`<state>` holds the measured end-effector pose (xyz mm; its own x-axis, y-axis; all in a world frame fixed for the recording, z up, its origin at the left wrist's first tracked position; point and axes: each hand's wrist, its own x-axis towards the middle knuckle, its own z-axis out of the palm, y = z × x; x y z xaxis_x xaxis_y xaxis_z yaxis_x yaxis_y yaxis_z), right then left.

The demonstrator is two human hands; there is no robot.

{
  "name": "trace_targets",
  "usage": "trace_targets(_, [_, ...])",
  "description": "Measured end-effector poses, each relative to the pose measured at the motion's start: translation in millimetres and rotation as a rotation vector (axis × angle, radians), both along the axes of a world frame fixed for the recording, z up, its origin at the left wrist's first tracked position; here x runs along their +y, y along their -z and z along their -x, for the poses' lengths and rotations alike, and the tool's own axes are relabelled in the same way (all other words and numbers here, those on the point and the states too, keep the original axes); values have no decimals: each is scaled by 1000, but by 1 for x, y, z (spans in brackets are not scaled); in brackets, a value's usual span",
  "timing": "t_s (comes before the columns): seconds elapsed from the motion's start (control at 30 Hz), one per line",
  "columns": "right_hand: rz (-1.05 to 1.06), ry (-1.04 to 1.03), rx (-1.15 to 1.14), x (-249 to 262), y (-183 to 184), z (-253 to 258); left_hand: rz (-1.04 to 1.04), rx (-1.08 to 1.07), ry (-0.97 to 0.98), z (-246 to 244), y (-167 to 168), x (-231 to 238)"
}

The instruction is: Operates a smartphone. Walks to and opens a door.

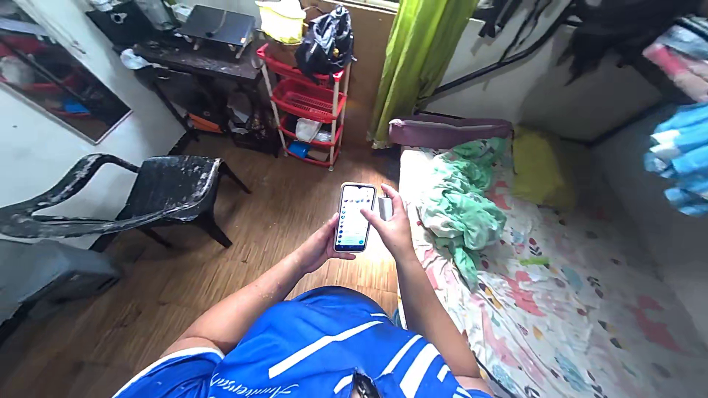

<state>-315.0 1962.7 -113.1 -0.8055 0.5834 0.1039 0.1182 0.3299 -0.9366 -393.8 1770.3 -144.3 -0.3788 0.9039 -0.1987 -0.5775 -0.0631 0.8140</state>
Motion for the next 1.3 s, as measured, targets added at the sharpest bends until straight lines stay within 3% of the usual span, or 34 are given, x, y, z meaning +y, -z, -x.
trace_targets(0.13, [-9, -56, -25, -18, 8, 45, 19, 28, -67, 29, 2, -29])
trace_targets(0.3, [290, -171, 21, -19, -7, 82, -29, -27, -162, 66, 9, -49])
trace_targets(0.43, [402, -211, 164, -5, -30, 127, -59, -89, -279, 109, 17, -54])
trace_targets(0.67, [424, -351, 432, 33, -80, 260, -84, -140, -497, 218, 21, -47])
trace_targets(0.87, [439, -464, 450, 63, -103, 391, -146, -119, -651, 306, 13, -29])
trace_targets(1.03, [491, -628, 413, 65, -95, 486, -163, -130, -827, 355, 10, -24])
trace_targets(1.3, [572, -698, 345, 33, -57, 586, -127, -153, -1005, 430, 1, -43])
